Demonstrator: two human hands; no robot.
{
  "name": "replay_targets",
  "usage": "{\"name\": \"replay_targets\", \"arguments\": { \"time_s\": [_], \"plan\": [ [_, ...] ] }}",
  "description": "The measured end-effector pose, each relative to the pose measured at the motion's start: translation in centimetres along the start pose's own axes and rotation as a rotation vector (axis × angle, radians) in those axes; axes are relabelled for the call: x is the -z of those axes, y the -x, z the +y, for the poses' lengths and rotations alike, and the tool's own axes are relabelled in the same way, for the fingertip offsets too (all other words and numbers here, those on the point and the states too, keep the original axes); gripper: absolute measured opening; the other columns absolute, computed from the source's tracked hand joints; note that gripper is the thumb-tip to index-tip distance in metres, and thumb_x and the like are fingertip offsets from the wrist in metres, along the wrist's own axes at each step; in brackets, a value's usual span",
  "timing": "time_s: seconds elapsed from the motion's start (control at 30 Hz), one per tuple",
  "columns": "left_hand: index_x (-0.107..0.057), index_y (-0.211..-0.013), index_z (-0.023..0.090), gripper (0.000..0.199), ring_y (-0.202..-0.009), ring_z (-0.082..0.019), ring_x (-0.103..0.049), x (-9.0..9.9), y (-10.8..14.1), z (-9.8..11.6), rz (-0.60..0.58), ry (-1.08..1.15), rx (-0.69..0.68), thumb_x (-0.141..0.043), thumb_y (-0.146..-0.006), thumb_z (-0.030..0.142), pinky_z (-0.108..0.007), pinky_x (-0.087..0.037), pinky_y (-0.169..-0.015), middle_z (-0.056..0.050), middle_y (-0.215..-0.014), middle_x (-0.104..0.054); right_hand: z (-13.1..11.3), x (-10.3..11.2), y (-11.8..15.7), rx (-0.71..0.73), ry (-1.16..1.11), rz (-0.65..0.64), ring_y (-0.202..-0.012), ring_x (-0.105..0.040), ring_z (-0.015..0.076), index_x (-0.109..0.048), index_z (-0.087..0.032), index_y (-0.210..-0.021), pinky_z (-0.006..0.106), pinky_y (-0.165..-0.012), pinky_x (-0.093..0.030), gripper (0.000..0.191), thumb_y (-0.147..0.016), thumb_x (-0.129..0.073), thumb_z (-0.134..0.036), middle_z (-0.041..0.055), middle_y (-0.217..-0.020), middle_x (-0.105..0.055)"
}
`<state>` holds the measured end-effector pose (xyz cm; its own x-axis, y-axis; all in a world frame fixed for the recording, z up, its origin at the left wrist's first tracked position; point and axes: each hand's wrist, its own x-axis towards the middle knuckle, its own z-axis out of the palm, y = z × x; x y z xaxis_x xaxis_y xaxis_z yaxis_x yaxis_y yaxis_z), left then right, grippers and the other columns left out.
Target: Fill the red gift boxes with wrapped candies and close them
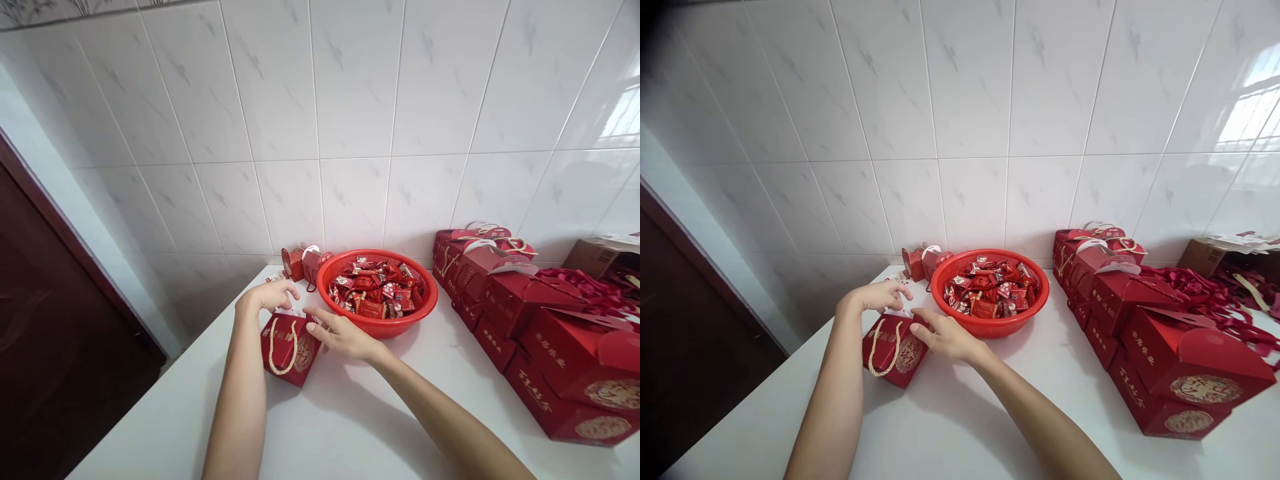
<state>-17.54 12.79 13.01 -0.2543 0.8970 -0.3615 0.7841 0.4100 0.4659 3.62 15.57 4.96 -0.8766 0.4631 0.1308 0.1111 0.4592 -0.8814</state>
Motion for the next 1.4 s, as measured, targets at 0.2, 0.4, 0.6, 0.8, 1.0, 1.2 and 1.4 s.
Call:
{"name": "replay_targets", "arguments": {
  "time_s": [0.2, 0.4, 0.6, 0.8, 1.0, 1.2, 1.4],
  "plan": [
    [-0.065, -0.1, 0.023, 0.041, -0.077, -0.02, -0.06, 0.8, 3.2, 1.2, 0.035, 0.051, -0.241, -0.055, -0.061, 0.027, -0.027, -0.049, -0.063, -0.002, -0.085, -0.064, -1.8, 1.2, 1.7, 0.001, 0.076, 0.058, -0.065, -0.06, 0.0133, -0.056, -0.017, -0.082, 0.025, -0.064, -0.048, 0.043, -0.102, -0.039, -0.052, -0.0005, -0.074, -0.055],
    [-0.07, -0.1, 0.024, 0.029, -0.097, -0.023, -0.063, 0.5, 6.5, 3.3, 0.047, -0.037, -0.519, -0.052, -0.079, 0.033, -0.03, -0.05, -0.08, -0.002, -0.105, -0.072, -4.0, 2.5, 4.8, -0.002, 0.085, -0.012, -0.065, -0.061, 0.013, -0.055, -0.019, -0.087, 0.024, -0.064, -0.045, 0.035, -0.102, -0.042, -0.048, -0.0022, -0.07, -0.059],
    [-0.072, -0.103, 0.022, 0.029, -0.103, -0.021, -0.063, -0.7, 7.4, 5.3, 0.036, -0.053, -0.732, -0.046, -0.092, 0.03, -0.029, -0.049, -0.085, -0.003, -0.112, -0.072, -5.9, 4.2, 7.9, -0.082, 0.319, -0.085, -0.049, -0.037, 0.0062, -0.041, -0.018, -0.06, 0.022, -0.049, -0.026, 0.046, -0.098, -0.052, -0.041, -0.0057, -0.054, -0.042],
    [-0.068, -0.103, 0.02, 0.028, -0.108, -0.019, -0.062, -3.5, 7.1, 8.7, -0.069, -0.048, -0.915, -0.041, -0.095, 0.017, -0.03, -0.048, -0.091, -0.004, -0.112, -0.071, -8.5, 5.6, 11.9, -0.118, 0.442, -0.197, -0.052, -0.043, 0.0049, -0.06, -0.017, -0.07, 0.02, -0.052, -0.028, 0.017, -0.087, -0.062, -0.014, -0.006, -0.061, -0.056],
    [-0.066, -0.103, 0.021, 0.034, -0.106, -0.017, -0.061, -6.6, 5.5, 11.0, -0.102, -0.152, -0.925, -0.037, -0.093, 0.009, -0.028, -0.046, -0.089, -0.003, -0.112, -0.069, -8.5, 5.0, 13.9, -0.121, 0.764, -0.198, -0.065, -0.056, 0.0146, -0.069, -0.022, -0.088, 0.026, -0.056, -0.028, 0.013, -0.083, -0.075, -0.031, 0.0002, -0.079, -0.068],
    [-0.071, -0.093, 0.021, 0.039, -0.101, -0.018, -0.062, -7.3, 3.6, 11.0, -0.142, -0.234, -0.868, -0.038, -0.082, 0.002, -0.027, -0.046, -0.088, -0.002, -0.104, -0.071, -7.2, 4.4, 13.4, -0.174, 0.889, -0.305, -0.071, -0.066, 0.0223, -0.072, -0.02, -0.1, 0.029, -0.055, -0.028, 0.025, -0.086, -0.073, -0.042, 0.0046, -0.081, -0.07],
    [-0.077, -0.089, 0.02, 0.044, -0.097, -0.019, -0.063, -8.0, 3.4, 11.2, -0.217, -0.343, -0.833, -0.04, -0.08, -0.003, -0.027, -0.046, -0.084, -0.004, -0.102, -0.072, -6.9, 3.5, 12.2, -0.203, 0.94, -0.337, -0.061, -0.063, 0.0224, -0.067, -0.018, -0.1, 0.028, -0.051, -0.025, 0.05, -0.088, -0.061, -0.066, 0.0027, -0.067, -0.064]
  ]
}}
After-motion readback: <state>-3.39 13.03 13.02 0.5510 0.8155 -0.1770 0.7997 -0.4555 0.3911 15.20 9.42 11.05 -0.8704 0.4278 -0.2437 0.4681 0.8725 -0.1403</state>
